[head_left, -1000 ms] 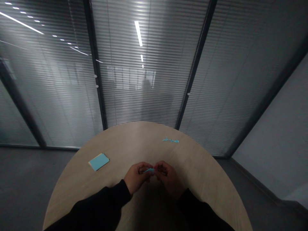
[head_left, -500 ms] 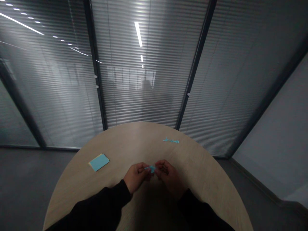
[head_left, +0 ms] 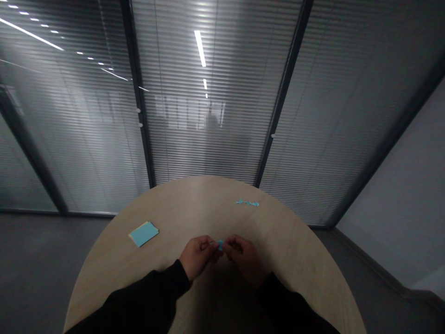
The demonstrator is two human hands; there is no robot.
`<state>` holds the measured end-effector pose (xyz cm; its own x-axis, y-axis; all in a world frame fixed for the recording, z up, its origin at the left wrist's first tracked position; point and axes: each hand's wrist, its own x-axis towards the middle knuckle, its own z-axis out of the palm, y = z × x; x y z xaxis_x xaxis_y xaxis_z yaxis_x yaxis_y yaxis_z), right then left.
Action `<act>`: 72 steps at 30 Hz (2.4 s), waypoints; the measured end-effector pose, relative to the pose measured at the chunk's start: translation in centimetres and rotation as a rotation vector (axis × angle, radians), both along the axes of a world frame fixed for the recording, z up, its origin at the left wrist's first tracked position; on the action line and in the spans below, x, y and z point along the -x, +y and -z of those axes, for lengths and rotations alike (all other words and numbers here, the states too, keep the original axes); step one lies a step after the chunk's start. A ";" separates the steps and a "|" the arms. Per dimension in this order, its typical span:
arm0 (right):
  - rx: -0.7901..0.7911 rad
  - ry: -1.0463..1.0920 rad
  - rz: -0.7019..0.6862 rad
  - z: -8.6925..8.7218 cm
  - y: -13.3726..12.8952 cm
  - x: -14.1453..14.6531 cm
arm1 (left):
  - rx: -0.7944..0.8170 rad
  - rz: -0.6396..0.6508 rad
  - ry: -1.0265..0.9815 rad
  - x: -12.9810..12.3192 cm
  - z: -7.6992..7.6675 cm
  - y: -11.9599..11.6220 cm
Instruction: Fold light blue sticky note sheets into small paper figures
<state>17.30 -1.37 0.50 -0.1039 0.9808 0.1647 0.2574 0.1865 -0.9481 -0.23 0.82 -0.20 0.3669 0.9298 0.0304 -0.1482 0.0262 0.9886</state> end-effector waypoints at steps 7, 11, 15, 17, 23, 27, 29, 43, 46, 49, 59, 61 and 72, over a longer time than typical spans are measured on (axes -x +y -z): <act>0.005 -0.018 0.001 -0.3 -0.1 -0.2 | -0.031 -0.001 0.015 0.0 0.2 0.1; 0.012 -0.040 -0.004 0.0 0.2 -0.6 | -0.039 -0.012 0.018 0.2 0.4 0.2; 0.014 -0.036 -0.007 0.0 0.3 -0.5 | -0.066 -0.041 0.009 0.3 0.5 0.1; 0.001 -0.030 0.002 -0.2 0.2 -0.5 | -0.060 -0.050 0.002 0.3 0.5 0.1; -0.092 -0.064 0.056 -0.1 0.0 -0.5 | 0.068 -0.021 -0.088 0.2 0.3 0.3; -0.197 -0.121 0.046 0.3 0.2 -0.5 | 0.093 -0.035 -0.127 0.3 0.3 0.4; -0.206 -0.126 0.045 0.4 0.3 -0.5 | 0.084 -0.039 -0.138 0.4 0.3 0.4; -0.418 -0.181 0.025 0.5 0.4 -0.3 | 0.066 -0.052 -0.149 0.5 0.1 0.2; -0.432 -0.191 0.003 0.5 0.4 -0.3 | 0.102 -0.065 -0.158 0.5 0.2 0.3; -0.448 -0.215 0.041 0.7 0.5 -0.4 | 0.116 -0.060 -0.174 0.5 0.5 0.5; -0.459 -0.356 0.113 0.6 0.1 -0.1 | 0.129 -0.035 -0.198 0.5 0.9 0.5; -0.441 -0.335 0.122 0.6 0.1 0.1 | 0.133 -0.034 -0.194 0.5 0.8 0.5; -0.534 -0.352 0.190 1.6 0.4 0.3 | 0.080 0.009 -0.181 0.1 1.0 0.4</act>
<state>17.02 -1.01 -1.07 -0.0737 0.7806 0.6207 0.6098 0.5277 -0.5913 -0.29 1.18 -1.17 0.3701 0.9287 0.0229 -0.3228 0.1054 0.9406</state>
